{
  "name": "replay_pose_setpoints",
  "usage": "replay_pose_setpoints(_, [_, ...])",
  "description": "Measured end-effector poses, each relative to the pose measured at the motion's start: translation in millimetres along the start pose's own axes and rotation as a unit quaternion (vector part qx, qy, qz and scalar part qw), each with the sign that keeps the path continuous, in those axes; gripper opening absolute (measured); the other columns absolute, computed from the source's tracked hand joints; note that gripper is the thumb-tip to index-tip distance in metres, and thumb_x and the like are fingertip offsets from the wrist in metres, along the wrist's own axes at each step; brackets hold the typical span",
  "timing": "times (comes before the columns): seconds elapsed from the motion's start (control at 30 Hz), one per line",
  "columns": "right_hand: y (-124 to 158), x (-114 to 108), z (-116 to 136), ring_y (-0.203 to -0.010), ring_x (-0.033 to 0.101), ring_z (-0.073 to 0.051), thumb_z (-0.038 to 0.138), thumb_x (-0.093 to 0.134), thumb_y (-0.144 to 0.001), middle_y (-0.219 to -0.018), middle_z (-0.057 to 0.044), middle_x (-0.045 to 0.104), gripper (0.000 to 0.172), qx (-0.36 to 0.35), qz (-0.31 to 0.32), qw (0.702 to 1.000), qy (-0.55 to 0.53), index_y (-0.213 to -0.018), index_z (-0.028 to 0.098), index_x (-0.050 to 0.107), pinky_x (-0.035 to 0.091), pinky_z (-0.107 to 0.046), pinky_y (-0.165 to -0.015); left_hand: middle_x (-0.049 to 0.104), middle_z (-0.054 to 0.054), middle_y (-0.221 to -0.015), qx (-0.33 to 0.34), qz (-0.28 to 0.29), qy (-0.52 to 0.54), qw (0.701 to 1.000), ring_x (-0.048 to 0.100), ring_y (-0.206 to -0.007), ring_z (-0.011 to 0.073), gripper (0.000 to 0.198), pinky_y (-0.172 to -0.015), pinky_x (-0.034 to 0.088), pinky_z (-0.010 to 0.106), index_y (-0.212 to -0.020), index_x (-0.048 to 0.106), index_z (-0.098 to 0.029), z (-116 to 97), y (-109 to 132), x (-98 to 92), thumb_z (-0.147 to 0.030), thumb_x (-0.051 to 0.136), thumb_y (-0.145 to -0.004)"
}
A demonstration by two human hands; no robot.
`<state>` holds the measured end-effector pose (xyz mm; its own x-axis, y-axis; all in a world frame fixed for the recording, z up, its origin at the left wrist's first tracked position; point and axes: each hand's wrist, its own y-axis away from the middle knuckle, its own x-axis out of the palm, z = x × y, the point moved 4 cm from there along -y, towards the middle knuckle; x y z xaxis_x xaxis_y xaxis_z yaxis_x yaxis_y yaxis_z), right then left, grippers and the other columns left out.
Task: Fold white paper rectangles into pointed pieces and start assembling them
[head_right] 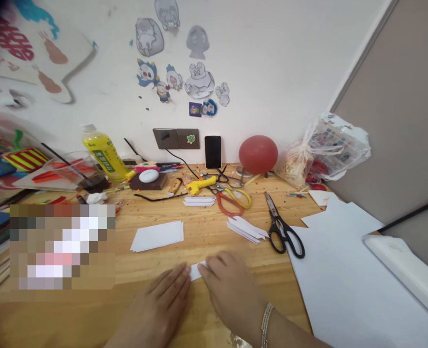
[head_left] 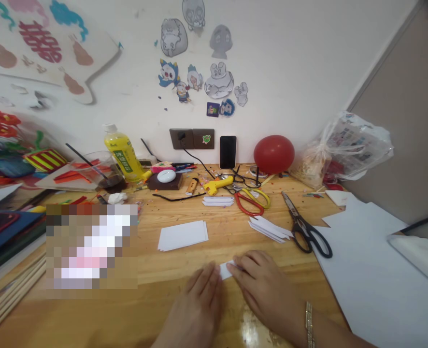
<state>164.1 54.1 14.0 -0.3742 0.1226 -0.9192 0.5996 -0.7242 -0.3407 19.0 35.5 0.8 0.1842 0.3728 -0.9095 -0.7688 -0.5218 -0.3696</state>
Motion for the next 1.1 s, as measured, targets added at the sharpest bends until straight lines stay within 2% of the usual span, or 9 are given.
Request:
replay_pose_setpoints(0.27, [-1.0,1.2,-0.1,-0.087,0.049,-0.021,0.009,0.053,-0.084,-0.094,-0.008,0.062,0.03,0.016,0.024,1.0,0.003,-0.112,0.016,0.058,0.043,-0.038,-0.079,0.068,0.016,-0.109,-0.001,-0.01,0.005,1.0,0.061,-0.105,0.0294,0.035,-0.084,0.052,0.039,-0.102,0.064,-0.005,0.9,-2.3,-1.4,0.0,0.037,-0.08])
replay_pose_setpoints(0.4, [-0.6,0.4,0.2,-0.085,0.049,-0.021,0.009,0.053,-0.084,-0.092,-0.008,0.062,0.029,0.013,0.012,1.0,0.006,-0.112,0.017,0.059,0.043,-0.037,-0.077,0.065,0.015,-0.116,0.0,-0.001,0.013,1.0,0.054,-0.114,0.0296,0.032,-0.09,0.047,0.042,-0.106,0.062,-0.008,-0.5,-1.7,-0.8,-0.004,0.041,-0.083])
replay_pose_setpoints(0.57, [1.0,1.0,-2.1,-0.086,0.05,-0.022,0.009,0.052,-0.084,-0.094,-0.009,0.062,0.028,0.016,-0.003,1.0,-0.002,-0.109,0.018,0.06,0.043,-0.038,-0.079,0.068,0.014,-0.104,-0.015,0.004,0.024,1.0,0.056,-0.107,0.0301,0.017,-0.092,0.043,0.043,-0.092,0.067,-0.01,-4.5,-0.4,-0.9,-0.012,0.053,-0.082])
replay_pose_setpoints(0.73, [1.1,-3.2,-1.6,-0.084,0.052,-0.021,0.007,0.043,-0.086,-0.09,-0.011,0.061,0.025,-0.012,-0.057,0.998,-0.024,-0.102,0.016,0.061,0.045,-0.036,-0.074,0.068,0.013,-0.106,-0.018,-0.01,0.018,1.0,0.055,-0.107,0.0283,0.023,-0.091,0.042,0.042,-0.102,0.063,-0.009,-8.2,1.9,-0.1,-0.009,0.05,-0.083])
replay_pose_setpoints(0.87, [-0.5,-4.9,0.5,-0.083,0.052,-0.021,0.006,0.043,-0.085,-0.088,-0.01,0.061,0.025,-0.02,-0.066,0.997,-0.019,-0.1,0.016,0.061,0.045,-0.036,-0.073,0.068,0.011,-0.093,-0.06,-0.036,0.029,0.997,0.058,-0.093,0.0277,0.021,-0.079,0.048,0.042,-0.09,0.064,-0.012,-0.8,-1.2,-2.8,-0.006,0.046,-0.083])
replay_pose_setpoints(1.0, [-0.6,-6.0,1.7,-0.081,0.053,-0.021,0.007,0.043,-0.085,-0.087,-0.01,0.061,0.025,-0.02,-0.066,0.998,-0.009,-0.101,0.015,0.061,0.046,-0.036,-0.072,0.061,0.008,-0.07,-0.136,-0.018,0.047,0.989,0.057,-0.068,0.024,0.023,-0.057,0.05,0.038,-0.074,0.062,-0.014,15.0,-5.0,-8.5,-0.005,0.043,-0.082])
replay_pose_setpoints(1.1, [0.3,-5.9,2.2,-0.081,0.053,-0.021,0.006,0.043,-0.085,-0.086,-0.01,0.061,0.026,-0.02,-0.063,0.998,-0.004,-0.102,0.014,0.061,0.046,-0.036,-0.071,0.06,0.006,-0.069,-0.197,-0.009,0.101,0.975,0.056,-0.064,0.0222,0.021,-0.055,0.05,0.036,-0.073,0.061,-0.016,24.2,-5.5,-11.5,-0.007,0.045,-0.082])
